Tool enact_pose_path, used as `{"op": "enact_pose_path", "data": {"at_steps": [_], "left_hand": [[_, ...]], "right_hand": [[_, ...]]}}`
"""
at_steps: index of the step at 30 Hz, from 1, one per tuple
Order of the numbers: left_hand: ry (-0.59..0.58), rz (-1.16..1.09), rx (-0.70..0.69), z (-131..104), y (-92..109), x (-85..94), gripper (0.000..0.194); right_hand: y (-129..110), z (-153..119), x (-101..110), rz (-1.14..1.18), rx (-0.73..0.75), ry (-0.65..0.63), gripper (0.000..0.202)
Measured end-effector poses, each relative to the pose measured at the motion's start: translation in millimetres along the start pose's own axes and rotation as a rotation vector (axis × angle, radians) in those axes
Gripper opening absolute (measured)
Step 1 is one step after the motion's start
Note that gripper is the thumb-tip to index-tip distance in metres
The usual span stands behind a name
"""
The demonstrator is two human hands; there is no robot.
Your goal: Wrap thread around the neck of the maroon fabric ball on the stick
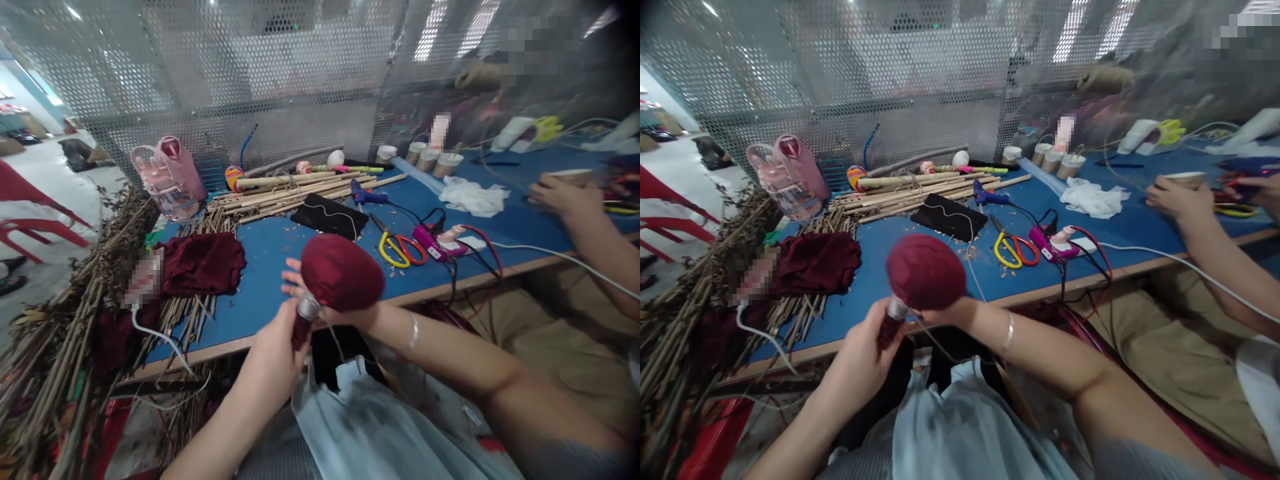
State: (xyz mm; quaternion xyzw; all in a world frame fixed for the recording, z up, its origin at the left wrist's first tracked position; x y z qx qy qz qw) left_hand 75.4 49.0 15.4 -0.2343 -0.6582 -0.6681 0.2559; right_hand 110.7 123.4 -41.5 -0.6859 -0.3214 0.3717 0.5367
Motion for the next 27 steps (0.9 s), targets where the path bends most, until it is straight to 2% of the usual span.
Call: {"op": "enact_pose_path", "data": {"at_steps": [3,4,5,7,8,10,11,12,14,15,17,18,20,22,23,25,27], "left_hand": [[0.191,0.069,0.174,3.4,-37.2,30.3,0.03],[0.214,0.09,0.214,4.4,-48.2,34.8,0.029],[0.212,0.098,0.232,5.8,-56.3,35.1,0.028],[0.155,0.067,0.212,8.8,-62.9,24.3,0.026],[0.107,0.037,0.192,9.5,-62.0,14.7,0.025],[-0.021,-0.023,0.146,7.9,-51.9,-8.9,0.022],[-0.093,-0.049,0.117,5.5,-43.2,-20.6,0.021],[-0.167,-0.08,0.075,2.2,-32.0,-31.3,0.02],[-0.29,-0.165,-0.03,-5.7,-6.9,-45.0,0.021],[-0.318,-0.218,-0.067,-8.9,2.8,-46.3,0.023],[-0.291,-0.347,-0.055,-10.3,7.8,-39.3,0.025],[-0.246,-0.428,-0.002,-8.8,2.6,-33.0,0.026],[-0.158,-0.619,0.144,-5.1,-15.6,-22.6,0.028],[-0.121,-0.791,0.243,-1.3,-29.7,-17.6,0.034],[-0.109,-0.842,0.264,1.1,-33.7,-14.9,0.036],[-0.078,-0.871,0.271,6.0,-38.1,-7.9,0.038],[-0.042,-0.856,0.265,9.6,-40.7,-0.8,0.037]], "right_hand": [[6.9,-41.5,-24.0,0.047,-0.177,-0.139,0.056],[-1.4,-56.4,-23.0,-0.032,-0.206,-0.156,0.054],[-20.3,-67.4,-14.0,-0.145,-0.164,-0.118,0.046],[-85.9,-79.8,10.4,-0.424,0.116,0.023,0.029],[-120.1,-82.4,22.4,-0.488,0.269,0.095,0.024],[-180.7,-80.8,49.8,-0.432,0.606,0.229,0.025],[-196.8,-71.8,66.0,-0.44,0.682,0.305,0.03],[-200.6,-54.1,83.6,-0.523,0.635,0.397,0.037],[-192.2,-16.1,115.5,-0.774,0.438,0.569,0.048],[-184.0,-1.3,127.1,-0.912,0.334,0.639,0.046],[-167.1,16.3,132.5,-1.034,0.268,0.686,0.045],[-157.3,20.8,125.4,-1.045,0.29,0.656,0.05],[-131.7,22.8,97.5,-0.875,0.39,0.49,0.061],[-96.3,20.2,60.8,-0.416,0.447,0.211,0.061],[-74.8,18.9,42.4,-0.151,0.406,0.074,0.061],[-33.4,14.4,2.6,0.208,0.247,-0.176,0.064],[-6.6,8.5,-19.9,0.385,0.128,-0.25,0.059]]}}
Point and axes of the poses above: each hand's wrist, its own z-axis towards the middle knuckle, its own x-axis out of the back of the hand, y = z × x, the point moved 10 cm from there along z, towards the middle knuckle, and after that the axes turned 1 degree about -y, right-handed, at the moved point
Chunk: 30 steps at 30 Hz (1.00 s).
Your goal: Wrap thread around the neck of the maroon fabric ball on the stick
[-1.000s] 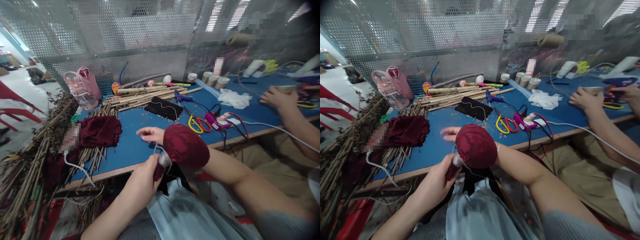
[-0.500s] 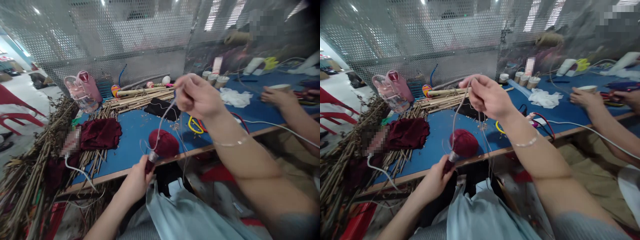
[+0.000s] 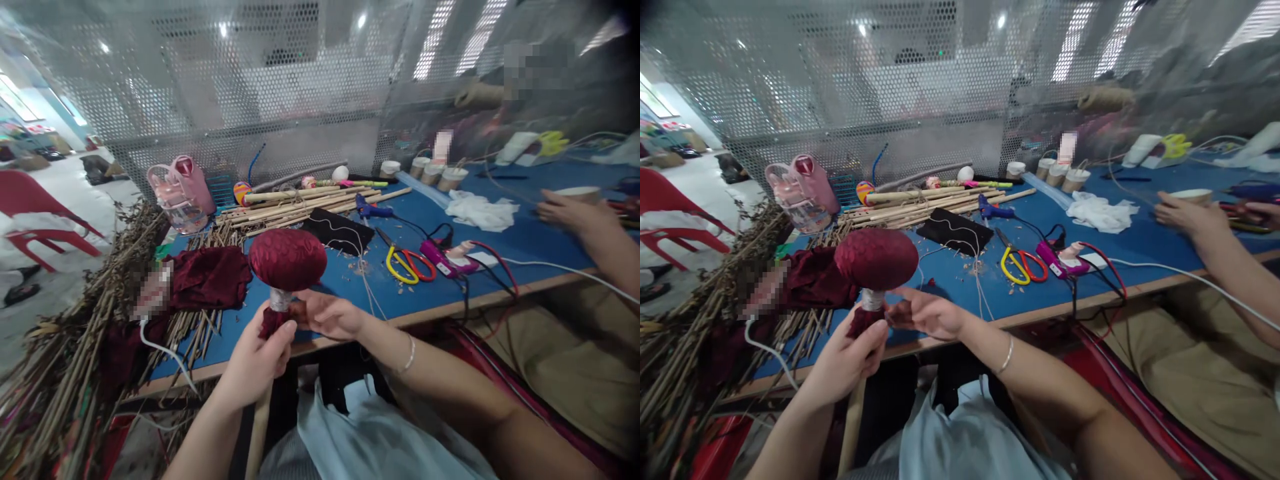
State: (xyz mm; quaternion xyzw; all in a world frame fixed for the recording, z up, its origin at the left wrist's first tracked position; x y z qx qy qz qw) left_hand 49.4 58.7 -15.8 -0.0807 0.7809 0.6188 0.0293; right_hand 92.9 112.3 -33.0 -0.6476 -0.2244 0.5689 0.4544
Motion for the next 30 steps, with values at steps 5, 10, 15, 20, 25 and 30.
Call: {"op": "enact_pose_path", "data": {"at_steps": [5,10,15,20,25,30], "left_hand": [[0.03,0.007,0.008,2.5,0.3,7.4,0.036],[0.087,0.016,0.009,6.4,-4.8,11.4,0.037],[0.18,0.059,-0.061,20.9,-7.9,23.0,0.034],[-0.065,-0.436,0.131,32.9,-35.8,5.5,0.05],[-0.039,-0.389,0.016,36.1,-34.1,-9.3,0.033],[-0.124,-0.147,0.006,33.9,-36.5,-40.9,0.039]], "right_hand": [[2.7,-13.4,6.4,-0.272,-0.008,0.283,0.032],[-31.1,-32.7,-6.1,-0.827,0.16,0.421,0.047],[-32.5,-30.7,-26.9,-1.243,0.209,0.27,0.04],[-44.3,-19.2,-52.7,-1.774,0.039,0.011,0.028],[-69.4,-5.5,-81.2,-2.143,-0.016,-0.37,0.014],[-75.2,17.8,-86.3,-2.297,0.027,-0.669,0.022]]}}
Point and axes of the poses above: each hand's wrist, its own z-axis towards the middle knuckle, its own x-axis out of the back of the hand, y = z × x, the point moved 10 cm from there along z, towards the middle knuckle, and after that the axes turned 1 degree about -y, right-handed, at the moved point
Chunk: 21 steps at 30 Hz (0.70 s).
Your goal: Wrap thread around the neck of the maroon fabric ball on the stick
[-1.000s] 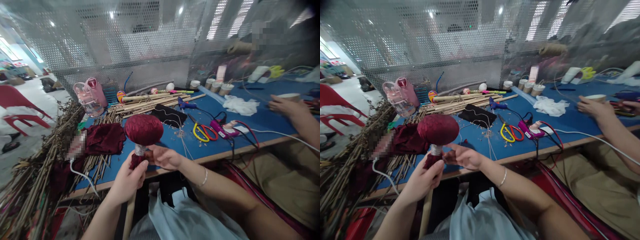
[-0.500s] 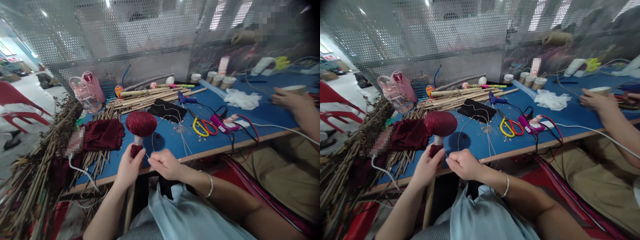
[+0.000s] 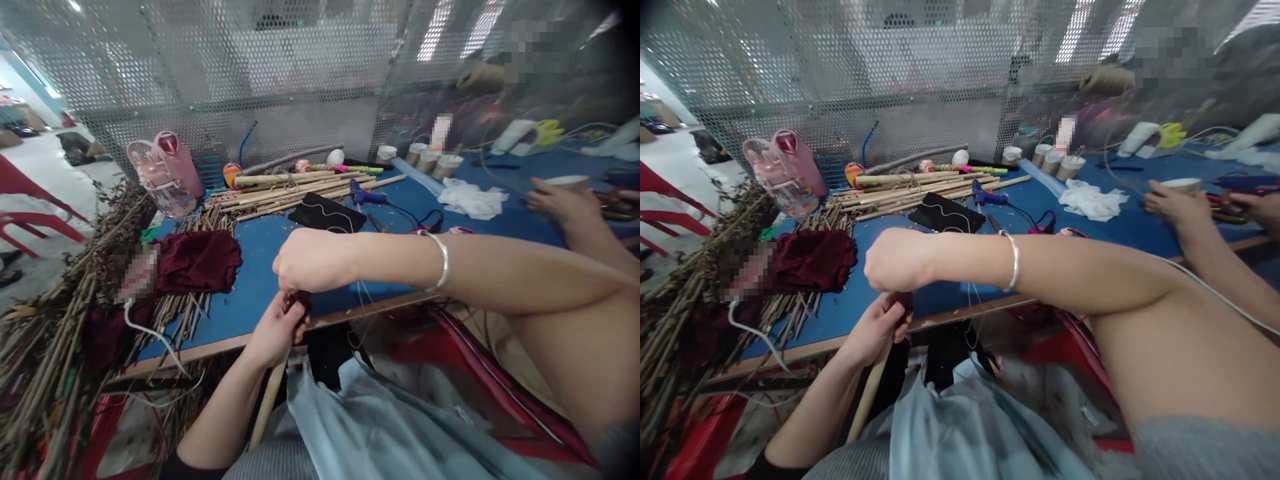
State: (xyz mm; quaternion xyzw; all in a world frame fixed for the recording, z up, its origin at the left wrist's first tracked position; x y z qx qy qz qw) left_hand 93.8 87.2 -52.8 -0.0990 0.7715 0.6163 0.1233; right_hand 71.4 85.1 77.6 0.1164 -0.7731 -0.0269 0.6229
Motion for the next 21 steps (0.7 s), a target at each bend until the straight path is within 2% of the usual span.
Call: {"op": "enact_pose_path", "data": {"at_steps": [2,5,10,12,15,17,21], "left_hand": [[-0.028,0.051,0.042,-2.3,-6.6,-6.6,0.038],[-0.028,0.131,0.052,-10.5,-10.1,-11.4,0.03],[-0.071,0.404,0.037,-35.1,-0.7,-29.6,0.016],[-0.05,0.529,-0.011,-43.6,8.9,-33.4,0.014],[0.05,0.588,-0.079,-50.5,18.9,-28.7,0.023],[0.076,0.513,-0.059,-51.1,15.0,-24.6,0.031],[-0.038,0.15,0.092,-48.6,-4.6,-31.2,0.036]], "right_hand": [[5.6,7.6,-0.3,0.011,0.019,0.005,0.017],[18.5,17.4,-14.3,0.155,-0.01,-0.062,0.01],[33.4,22.0,-60.3,0.646,0.035,-0.334,0.014],[43.1,19.1,-75.4,0.823,-0.007,-0.396,0.018],[56.5,15.1,-87.7,1.038,-0.094,-0.347,0.027],[58.1,12.9,-92.0,1.163,-0.105,-0.282,0.032],[61.5,7.2,-92.3,1.344,-0.126,-0.162,0.035]]}}
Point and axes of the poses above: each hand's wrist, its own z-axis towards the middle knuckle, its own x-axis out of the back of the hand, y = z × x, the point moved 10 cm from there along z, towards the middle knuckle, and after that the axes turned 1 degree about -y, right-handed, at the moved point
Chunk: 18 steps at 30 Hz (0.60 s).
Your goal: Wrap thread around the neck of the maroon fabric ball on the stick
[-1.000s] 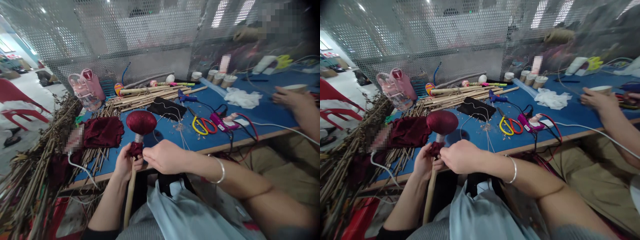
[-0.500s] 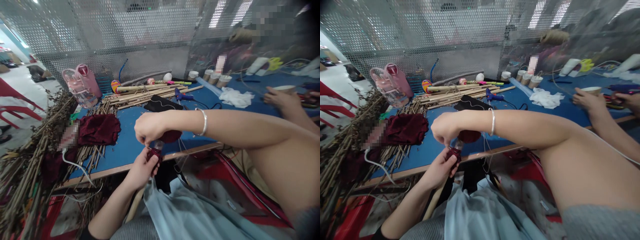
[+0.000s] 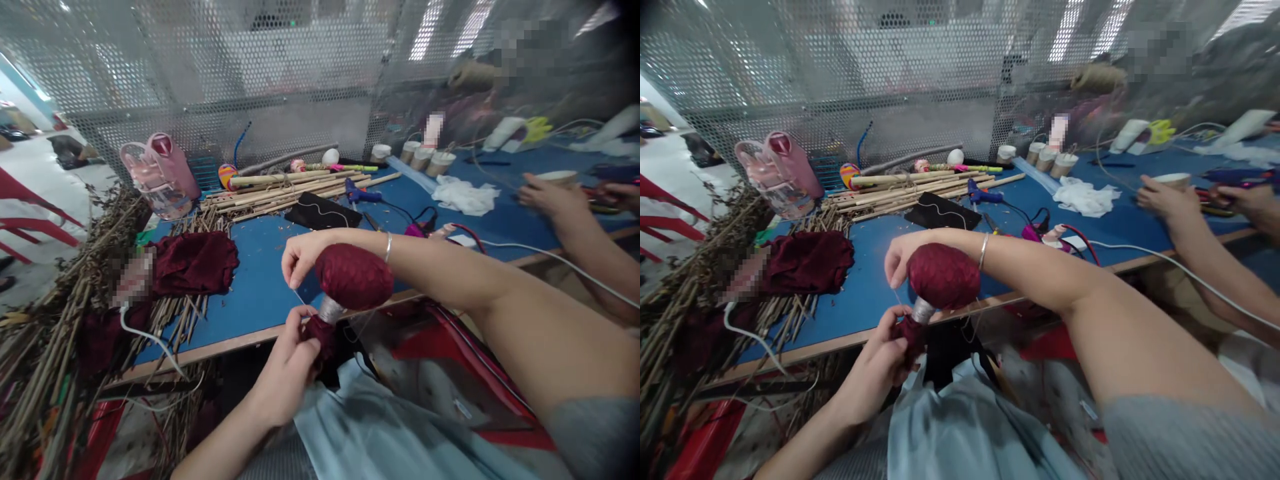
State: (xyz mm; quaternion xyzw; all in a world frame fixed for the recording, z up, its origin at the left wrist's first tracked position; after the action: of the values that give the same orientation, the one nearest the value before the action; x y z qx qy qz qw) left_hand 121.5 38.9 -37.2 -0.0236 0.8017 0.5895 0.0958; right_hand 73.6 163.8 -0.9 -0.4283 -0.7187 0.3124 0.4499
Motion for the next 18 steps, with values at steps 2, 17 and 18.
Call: {"op": "enact_pose_path", "data": {"at_steps": [2,17,18], "left_hand": [[-0.055,-0.102,0.032,2.2,-2.7,-5.9,0.042],[-0.121,-0.469,0.075,20.2,-17.6,-5.6,0.072],[-0.11,-0.494,0.066,20.4,-18.4,-5.1,0.069]], "right_hand": [[-11.9,-7.4,7.1,0.005,0.042,0.043,0.03],[-140.7,-89.7,-21.3,-0.503,0.224,0.087,0.008],[-140.1,-91.7,-20.0,-0.501,0.224,0.096,0.008]]}}
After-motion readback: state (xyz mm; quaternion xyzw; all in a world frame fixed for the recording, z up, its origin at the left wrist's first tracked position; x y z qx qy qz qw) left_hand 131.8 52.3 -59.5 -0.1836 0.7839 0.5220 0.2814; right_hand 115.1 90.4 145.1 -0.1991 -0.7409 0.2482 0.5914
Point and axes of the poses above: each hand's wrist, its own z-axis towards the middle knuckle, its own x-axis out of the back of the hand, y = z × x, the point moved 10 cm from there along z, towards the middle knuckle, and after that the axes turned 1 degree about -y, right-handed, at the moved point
